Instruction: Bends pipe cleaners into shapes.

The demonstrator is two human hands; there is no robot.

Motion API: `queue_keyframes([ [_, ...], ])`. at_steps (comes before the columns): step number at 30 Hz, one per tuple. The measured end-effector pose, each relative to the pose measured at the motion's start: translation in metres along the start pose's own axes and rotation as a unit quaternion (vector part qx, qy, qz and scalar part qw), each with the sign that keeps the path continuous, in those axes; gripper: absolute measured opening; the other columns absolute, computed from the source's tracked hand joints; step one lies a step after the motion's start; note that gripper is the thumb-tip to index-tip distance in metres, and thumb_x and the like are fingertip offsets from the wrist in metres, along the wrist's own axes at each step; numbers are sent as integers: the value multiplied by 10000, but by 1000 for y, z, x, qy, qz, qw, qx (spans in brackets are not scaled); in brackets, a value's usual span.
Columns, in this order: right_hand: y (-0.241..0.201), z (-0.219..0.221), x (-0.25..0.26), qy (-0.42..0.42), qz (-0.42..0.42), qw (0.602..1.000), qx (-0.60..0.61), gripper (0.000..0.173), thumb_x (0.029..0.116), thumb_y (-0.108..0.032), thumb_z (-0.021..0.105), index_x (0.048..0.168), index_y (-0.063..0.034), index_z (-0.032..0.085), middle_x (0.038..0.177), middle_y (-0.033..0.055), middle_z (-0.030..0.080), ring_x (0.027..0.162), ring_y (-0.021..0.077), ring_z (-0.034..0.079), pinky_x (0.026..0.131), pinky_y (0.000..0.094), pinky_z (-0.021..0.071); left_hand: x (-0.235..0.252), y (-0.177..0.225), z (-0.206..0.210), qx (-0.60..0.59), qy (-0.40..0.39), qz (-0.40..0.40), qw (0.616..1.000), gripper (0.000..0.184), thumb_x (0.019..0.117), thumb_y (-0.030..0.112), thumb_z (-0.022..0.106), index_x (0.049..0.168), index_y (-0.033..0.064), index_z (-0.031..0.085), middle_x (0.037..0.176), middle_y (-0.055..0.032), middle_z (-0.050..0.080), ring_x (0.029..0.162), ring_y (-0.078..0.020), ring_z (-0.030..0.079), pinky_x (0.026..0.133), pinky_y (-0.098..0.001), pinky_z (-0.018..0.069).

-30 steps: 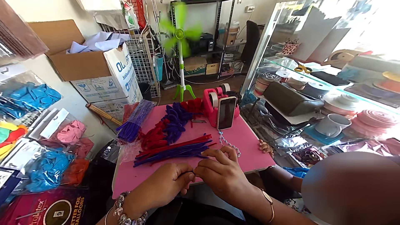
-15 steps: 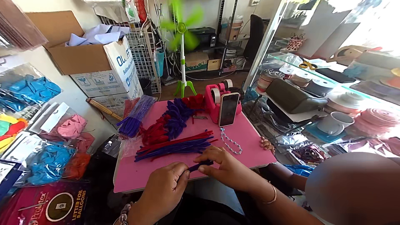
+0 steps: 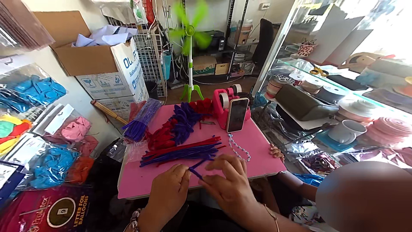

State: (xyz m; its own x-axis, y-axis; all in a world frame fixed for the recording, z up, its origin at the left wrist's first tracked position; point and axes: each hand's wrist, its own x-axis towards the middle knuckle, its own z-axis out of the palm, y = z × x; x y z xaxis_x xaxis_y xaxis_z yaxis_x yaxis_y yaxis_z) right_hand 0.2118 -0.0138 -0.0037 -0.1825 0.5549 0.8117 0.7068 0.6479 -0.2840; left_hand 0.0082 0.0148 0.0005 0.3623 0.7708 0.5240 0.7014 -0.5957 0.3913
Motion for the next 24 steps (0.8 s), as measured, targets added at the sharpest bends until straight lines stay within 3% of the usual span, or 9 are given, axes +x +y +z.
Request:
queue_keyframes([
  [3, -10, 4, -17, -32, 139, 940, 311, 88, 969, -233, 707, 952, -167, 763, 1083, -41, 666, 1088, 44, 579, 940, 204, 475, 1, -3, -11, -241, -42, -25, 969, 279, 1047, 232, 486, 940, 94, 704, 744, 69, 608, 642, 45, 528, 588, -116, 446],
  [7, 7, 3, -16, -180, 358, 656, 639, 126, 983, -160, 665, 934, -142, 780, 1114, -47, 706, 1027, 34, 640, 885, 221, 535, 0, 2, -28, -461, -115, -22, 880, 237, 1070, 204, 494, 970, 113, 689, 754, 115, 613, 623, 109, 490, 561, -59, 395],
  [9, 24, 10, -7, -260, 357, 604, 663, 114, 958, -135, 673, 891, -179, 754, 1050, -67, 716, 915, 17, 649, 799, 215, 539, -1, 10, -33, -499, -172, -3, 850, 245, 1080, 208, 487, 970, 101, 679, 732, 112, 586, 613, 110, 470, 557, -59, 382],
  [11, 39, 14, 15, -324, 310, 637, 628, 152, 901, -91, 700, 775, -177, 694, 1055, -77, 693, 911, 3, 636, 770, 200, 538, -3, 15, -35, -488, -220, 19, 844, 248, 1077, 183, 493, 956, 65, 674, 703, 86, 565, 597, 95, 454, 548, -68, 370],
  [14, 45, 4, 57, -349, 155, 797, 467, 164, 858, -173, 792, 753, -73, 715, 1098, -26, 639, 1054, -2, 552, 873, 169, 458, -7, 14, -33, -352, -254, 6, 901, 288, 1049, 208, 525, 861, 64, 690, 654, 54, 561, 568, 39, 465, 524, -132, 377],
  [18, 11, -11, 59, -208, -33, 960, 183, 141, 894, -260, 749, 802, -153, 761, 1110, 20, 672, 1225, 231, 520, 1005, 475, 373, -6, 13, -24, -124, -201, -93, 967, 336, 1004, 274, 503, 848, 74, 723, 712, -37, 654, 663, -183, 639, 603, -439, 516],
  [19, 4, -10, 49, -164, -43, 975, 141, 144, 914, -261, 721, 799, -176, 740, 1104, 4, 674, 1228, 228, 528, 1012, 478, 369, -6, 11, -20, -102, -156, -105, 977, 324, 995, 267, 496, 860, 75, 720, 696, -33, 641, 649, -187, 634, 597, -446, 512],
  [21, 1, -4, 28, -96, -3, 983, 156, 145, 951, -277, 702, 834, -193, 722, 1103, -19, 656, 1243, 180, 512, 1050, 445, 349, -5, 5, -10, -121, -44, -96, 987, 307, 997, 268, 481, 866, 115, 712, 664, 51, 590, 583, -47, 545, 546, -258, 461],
  [24, 5, 2, 5, -63, 143, 921, 357, 98, 939, -241, 738, 875, -169, 751, 1124, -50, 644, 1186, 43, 524, 1035, 246, 417, -6, 1, -2, -354, 15, -50, 934, 248, 1051, 208, 497, 942, 94, 689, 728, 95, 595, 607, 82, 496, 552, -79, 412],
])
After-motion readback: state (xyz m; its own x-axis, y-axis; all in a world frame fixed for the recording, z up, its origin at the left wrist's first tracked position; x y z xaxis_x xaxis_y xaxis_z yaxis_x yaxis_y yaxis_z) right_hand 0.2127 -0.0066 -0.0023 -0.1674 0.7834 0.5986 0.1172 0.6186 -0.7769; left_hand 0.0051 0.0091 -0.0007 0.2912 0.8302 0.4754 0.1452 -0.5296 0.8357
